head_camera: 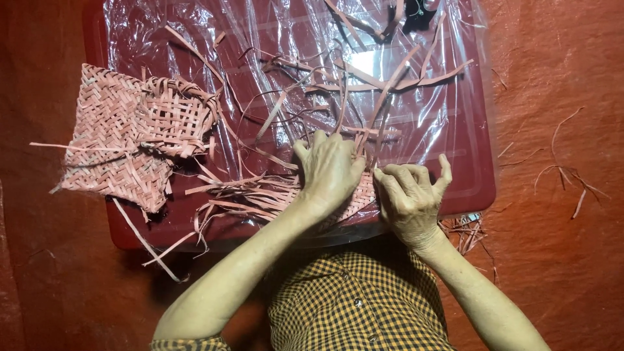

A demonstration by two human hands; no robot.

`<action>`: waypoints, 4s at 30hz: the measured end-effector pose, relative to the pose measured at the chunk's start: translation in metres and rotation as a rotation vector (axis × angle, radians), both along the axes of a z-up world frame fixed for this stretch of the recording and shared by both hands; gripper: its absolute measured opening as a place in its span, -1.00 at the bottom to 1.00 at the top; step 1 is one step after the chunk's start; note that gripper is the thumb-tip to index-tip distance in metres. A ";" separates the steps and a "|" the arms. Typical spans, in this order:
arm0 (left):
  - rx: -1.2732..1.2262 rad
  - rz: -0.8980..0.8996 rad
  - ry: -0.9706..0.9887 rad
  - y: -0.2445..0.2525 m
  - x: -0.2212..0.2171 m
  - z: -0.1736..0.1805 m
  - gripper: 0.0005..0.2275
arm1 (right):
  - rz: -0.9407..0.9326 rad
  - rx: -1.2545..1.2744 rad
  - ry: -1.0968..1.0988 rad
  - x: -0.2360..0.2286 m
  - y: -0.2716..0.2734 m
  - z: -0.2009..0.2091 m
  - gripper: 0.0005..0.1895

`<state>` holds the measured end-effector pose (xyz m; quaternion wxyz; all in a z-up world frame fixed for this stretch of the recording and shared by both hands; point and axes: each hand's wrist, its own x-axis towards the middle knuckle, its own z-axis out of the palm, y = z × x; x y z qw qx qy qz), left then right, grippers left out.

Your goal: Weaving thin pink plastic strips together to create a mesh mat or bag

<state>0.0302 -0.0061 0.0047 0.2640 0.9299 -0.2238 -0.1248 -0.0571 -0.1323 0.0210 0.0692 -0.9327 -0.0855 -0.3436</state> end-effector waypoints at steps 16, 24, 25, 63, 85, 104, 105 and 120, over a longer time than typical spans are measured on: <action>-0.381 0.016 -0.264 0.006 -0.034 -0.037 -0.88 | -0.021 -0.014 0.040 0.003 0.003 0.008 -0.91; -0.407 -0.051 -0.311 0.007 -0.034 -0.044 -0.87 | 0.011 0.431 0.238 -0.001 -0.008 -0.006 -0.97; -0.409 -0.047 -0.315 0.007 -0.034 -0.047 -0.87 | 0.015 0.428 0.235 -0.002 -0.015 -0.007 -0.97; -0.409 -0.037 -0.314 0.007 -0.034 -0.044 -0.88 | 0.000 0.642 0.357 0.014 -0.005 -0.041 -0.88; -0.650 0.151 -0.460 0.034 -0.035 0.009 -0.92 | 0.168 0.473 0.418 0.005 0.011 -0.031 -0.81; -0.098 0.491 -0.314 0.061 -0.097 0.048 -0.64 | 0.184 0.806 0.228 0.001 0.022 -0.017 -0.90; 0.001 0.514 -0.312 0.060 -0.099 0.050 -0.53 | 0.194 0.840 0.185 -0.002 0.024 -0.019 -0.90; -0.057 0.392 -0.478 0.081 -0.122 0.027 -0.15 | 0.356 0.669 -0.064 -0.026 0.040 0.034 -0.42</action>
